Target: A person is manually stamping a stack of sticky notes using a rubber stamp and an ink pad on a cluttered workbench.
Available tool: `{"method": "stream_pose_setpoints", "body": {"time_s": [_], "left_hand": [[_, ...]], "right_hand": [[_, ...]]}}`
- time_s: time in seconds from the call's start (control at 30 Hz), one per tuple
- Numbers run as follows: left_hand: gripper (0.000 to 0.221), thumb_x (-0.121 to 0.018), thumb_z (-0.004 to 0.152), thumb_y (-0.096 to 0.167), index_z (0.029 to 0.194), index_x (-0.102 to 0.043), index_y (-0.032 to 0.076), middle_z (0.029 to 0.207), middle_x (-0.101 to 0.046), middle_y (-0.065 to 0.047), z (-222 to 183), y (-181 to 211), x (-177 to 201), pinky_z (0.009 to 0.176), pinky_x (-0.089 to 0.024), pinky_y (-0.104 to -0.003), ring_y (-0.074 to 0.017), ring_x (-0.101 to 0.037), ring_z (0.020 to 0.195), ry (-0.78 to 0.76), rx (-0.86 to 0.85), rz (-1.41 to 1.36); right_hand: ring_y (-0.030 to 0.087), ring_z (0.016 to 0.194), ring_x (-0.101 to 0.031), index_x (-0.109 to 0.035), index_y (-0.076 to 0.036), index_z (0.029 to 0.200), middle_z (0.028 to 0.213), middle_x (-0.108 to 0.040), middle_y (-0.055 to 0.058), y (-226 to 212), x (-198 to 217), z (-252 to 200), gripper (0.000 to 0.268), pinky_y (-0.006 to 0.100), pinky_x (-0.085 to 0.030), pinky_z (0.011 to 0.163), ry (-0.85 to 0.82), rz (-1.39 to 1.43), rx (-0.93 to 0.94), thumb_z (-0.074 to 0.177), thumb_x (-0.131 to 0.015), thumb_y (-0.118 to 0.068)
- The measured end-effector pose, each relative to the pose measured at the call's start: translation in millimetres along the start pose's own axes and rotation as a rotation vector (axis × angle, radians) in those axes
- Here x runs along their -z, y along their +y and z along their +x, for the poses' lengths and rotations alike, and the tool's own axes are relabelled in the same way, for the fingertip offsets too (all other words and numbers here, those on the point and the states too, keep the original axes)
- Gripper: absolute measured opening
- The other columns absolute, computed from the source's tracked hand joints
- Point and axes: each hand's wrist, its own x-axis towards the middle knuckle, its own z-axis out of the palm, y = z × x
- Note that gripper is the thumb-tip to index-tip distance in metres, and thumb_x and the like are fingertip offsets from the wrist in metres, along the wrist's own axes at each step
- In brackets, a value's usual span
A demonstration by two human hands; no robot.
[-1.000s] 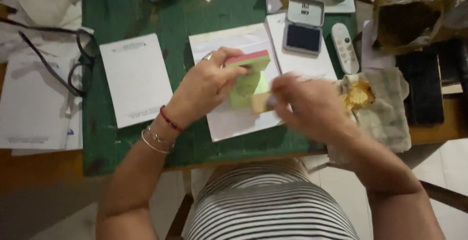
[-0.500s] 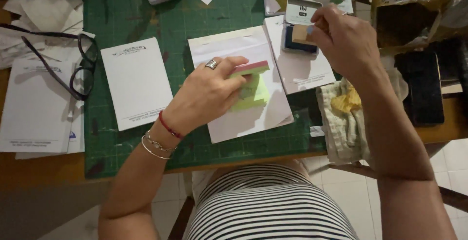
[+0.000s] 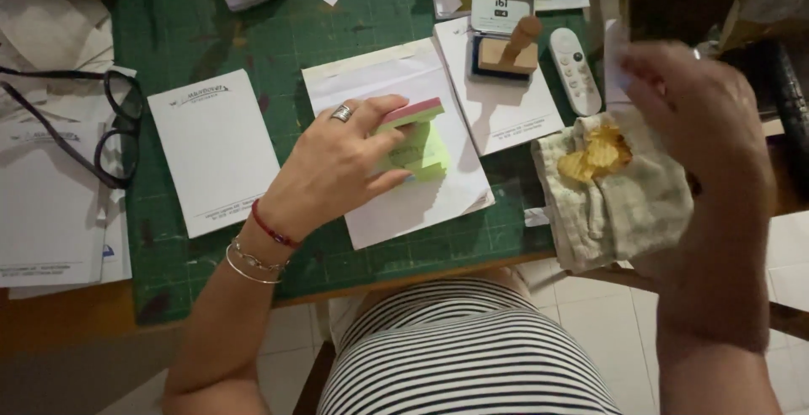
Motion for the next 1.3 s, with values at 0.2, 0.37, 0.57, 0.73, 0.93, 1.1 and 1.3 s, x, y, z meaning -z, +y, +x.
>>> {"method": "stream_pose_setpoints", "body": {"time_s": [0.2, 0.37, 0.57, 0.73, 0.93, 1.1, 1.3], "left_hand": [[0.048, -0.086, 0.094, 0.042, 0.128, -0.074, 0.009, 0.152, -0.059, -0.013, 0.2, 0.2, -1.4, 0.072, -0.061, -0.045, -0.0258, -0.068, 0.112, -0.026, 0.008, 0.002], [0.049, -0.088, 0.093, 0.040, 0.128, -0.074, 0.008, 0.151, -0.058, -0.013, 0.3, 0.1, -2.1, 0.076, -0.062, -0.045, -0.0253, -0.066, 0.120, -0.017, -0.002, -0.008], [0.047, -0.085, 0.095, 0.037, 0.130, -0.073, 0.007, 0.154, -0.056, -0.014, -1.4, 0.3, -3.1, 0.075, -0.061, -0.047, -0.0272, -0.066, 0.120, -0.032, 0.010, -0.038], [0.045, -0.085, 0.095, 0.037, 0.128, -0.074, 0.008, 0.154, -0.056, -0.013, -0.7, -1.1, -3.6, 0.072, -0.061, -0.046, -0.0278, -0.066, 0.120, -0.031, 0.010, -0.034], [0.046, -0.084, 0.096, 0.035, 0.131, -0.072, 0.008, 0.154, -0.056, -0.013, -0.1, -1.5, -3.4, 0.074, -0.062, -0.048, -0.0282, -0.066, 0.122, -0.031, 0.017, -0.061], [0.044, -0.085, 0.096, 0.033, 0.130, -0.073, 0.008, 0.153, -0.056, -0.014, -1.2, -2.1, -4.2, 0.082, -0.060, -0.049, -0.0277, -0.064, 0.126, -0.021, 0.005, -0.060], [0.032, -0.079, 0.101, 0.026, 0.128, -0.073, 0.008, 0.151, -0.057, -0.014, 0.0, -0.4, -1.4, 0.072, -0.061, -0.047, -0.0269, -0.069, 0.113, -0.006, 0.019, -0.068]], "right_hand": [[0.044, 0.139, -0.057, -0.058, -0.022, 0.157, 0.165, -0.052, 0.013, -46.6, 16.4, 7.3, 0.058, 0.068, -0.044, 0.112, -0.555, 0.097, -0.757, 0.110, -0.039, -0.050], [0.048, 0.129, -0.059, -0.066, -0.018, 0.143, 0.140, -0.070, 0.018, 36.4, -45.1, -33.0, 0.038, 0.061, -0.053, 0.094, -0.408, -0.348, -0.160, 0.109, -0.052, -0.030], [0.038, 0.147, -0.048, -0.074, -0.034, 0.134, 0.153, -0.066, 0.001, 43.6, -48.5, -20.9, 0.033, 0.058, -0.042, 0.109, -0.386, -0.357, -0.066, 0.105, -0.062, -0.040], [0.034, 0.140, -0.053, -0.073, -0.042, 0.142, 0.145, -0.073, -0.004, 60.6, -60.4, -10.7, 0.042, 0.052, -0.044, 0.099, -0.295, -0.335, 0.036, 0.100, -0.069, -0.045], [0.035, 0.132, -0.059, -0.077, -0.037, 0.134, 0.140, -0.076, 0.000, 56.2, -71.3, 0.5, 0.034, 0.049, -0.045, 0.097, -0.060, -0.458, 0.166, 0.102, -0.073, -0.045], [0.037, 0.131, -0.058, -0.076, -0.022, 0.143, 0.143, -0.077, 0.013, 44.4, -57.5, 2.6, 0.051, 0.042, -0.055, 0.086, -0.027, -0.496, 0.170, 0.095, -0.083, -0.036], [0.027, 0.077, -0.068, -0.082, -0.002, 0.118, 0.116, -0.079, 0.025, 32.9, -45.3, -33.7, 0.017, 0.034, -0.053, 0.057, 0.051, -0.090, 0.077, 0.122, -0.068, -0.011]]}}
